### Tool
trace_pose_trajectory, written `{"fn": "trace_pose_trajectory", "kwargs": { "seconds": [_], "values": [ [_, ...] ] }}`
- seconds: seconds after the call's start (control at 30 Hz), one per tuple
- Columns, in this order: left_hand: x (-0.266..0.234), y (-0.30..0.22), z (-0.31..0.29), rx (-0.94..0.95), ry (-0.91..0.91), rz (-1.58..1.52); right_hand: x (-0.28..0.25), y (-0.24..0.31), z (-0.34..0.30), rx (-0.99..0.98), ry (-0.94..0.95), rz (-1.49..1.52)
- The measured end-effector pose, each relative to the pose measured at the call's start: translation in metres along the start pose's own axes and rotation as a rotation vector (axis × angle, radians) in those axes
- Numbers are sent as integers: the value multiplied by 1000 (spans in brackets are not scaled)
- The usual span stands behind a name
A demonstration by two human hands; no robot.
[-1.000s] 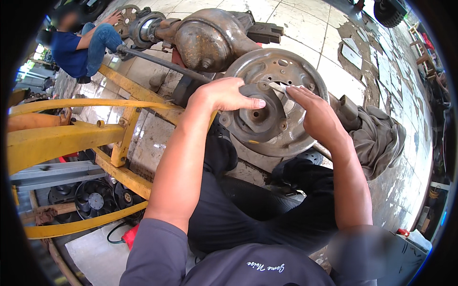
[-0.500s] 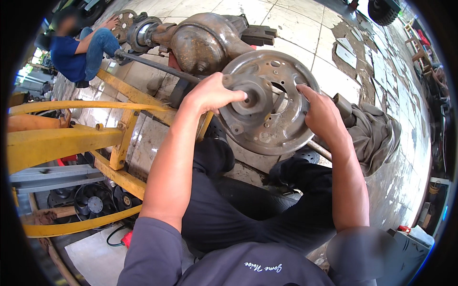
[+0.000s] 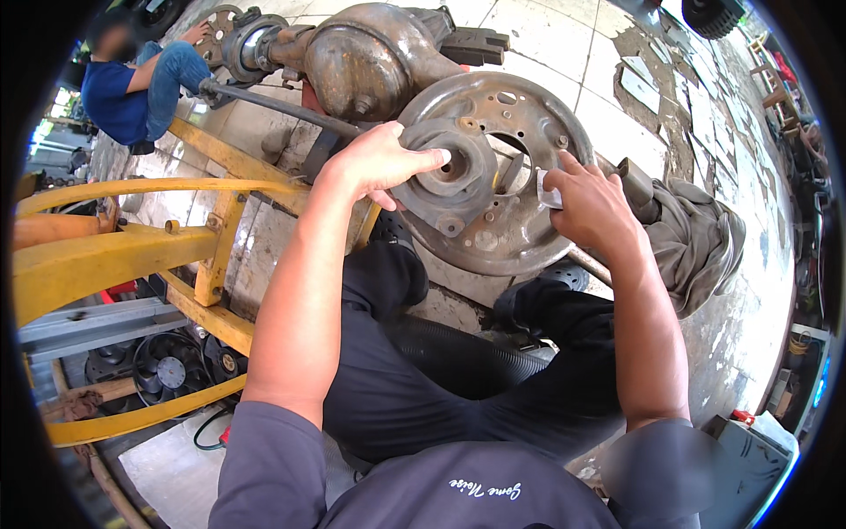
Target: The person is cleaning a brake drum using sandpaper. They are sitting on the floor in a workshop, holding the brake drum with one hand and scrubbing it with sandpaper in the other. The person rotates the drum to clean different areas.
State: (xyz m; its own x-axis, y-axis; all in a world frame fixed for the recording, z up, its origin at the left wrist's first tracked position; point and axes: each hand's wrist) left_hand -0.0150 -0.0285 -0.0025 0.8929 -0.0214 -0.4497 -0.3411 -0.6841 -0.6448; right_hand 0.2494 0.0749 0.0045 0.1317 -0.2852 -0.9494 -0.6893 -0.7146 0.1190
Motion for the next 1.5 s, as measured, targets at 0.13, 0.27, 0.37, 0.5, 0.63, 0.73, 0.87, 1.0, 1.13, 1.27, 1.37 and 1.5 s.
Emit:
{"fn": "trace_pose_trajectory", "kwargs": {
  "seconds": [0.13, 0.27, 0.37, 0.5, 0.63, 0.73, 0.87, 1.0, 1.13, 1.27, 1.37, 1.5],
  "values": [
    [-6, -4, 3, -16, 31, 120, 8, -6, 5, -47, -51, -2],
    [-6, -5, 2, 92, -72, 343, 8, -6, 10, -30, -85, 44],
    [-3, 4, 11, 181, -164, 419, 5, -3, 11, -17, -182, 115],
    [0, 3, 8, 163, -256, 463, 10, -9, 13, -57, -163, 407],
    [-4, 3, 6, 131, -168, 343, 9, 4, 9, -207, -114, 699],
    [-3, -2, 9, 79, -42, 333, 9, 20, 3, -216, -46, 823],
    [16, 0, 16, 143, -157, 343, 19, 27, 1, -252, -80, 710],
    [14, -10, 15, 119, -23, 319, 19, 25, 1, -249, -153, 569],
    [15, -9, 16, 173, -60, 309, 18, 28, -1, -222, -151, 505],
    [14, -9, 16, 163, -17, 287, 19, 32, -1, -179, -171, 457],
    [14, -11, 12, 153, -24, 259, 20, 32, 1, -159, -172, 456],
    [16, -8, 15, 203, -75, 293, 21, 34, 3, -179, -184, 473]
  ]
}}
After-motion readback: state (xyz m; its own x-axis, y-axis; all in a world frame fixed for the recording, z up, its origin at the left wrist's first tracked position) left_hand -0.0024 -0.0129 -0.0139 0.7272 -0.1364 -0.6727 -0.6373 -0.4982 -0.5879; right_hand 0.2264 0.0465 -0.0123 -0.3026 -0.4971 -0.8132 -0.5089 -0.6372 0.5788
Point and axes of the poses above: each hand's wrist, its own z-axis towards the middle knuckle, its own x-axis out of the palm, y = z × x, and after that the axes turned 2 degrees about z, right-handed
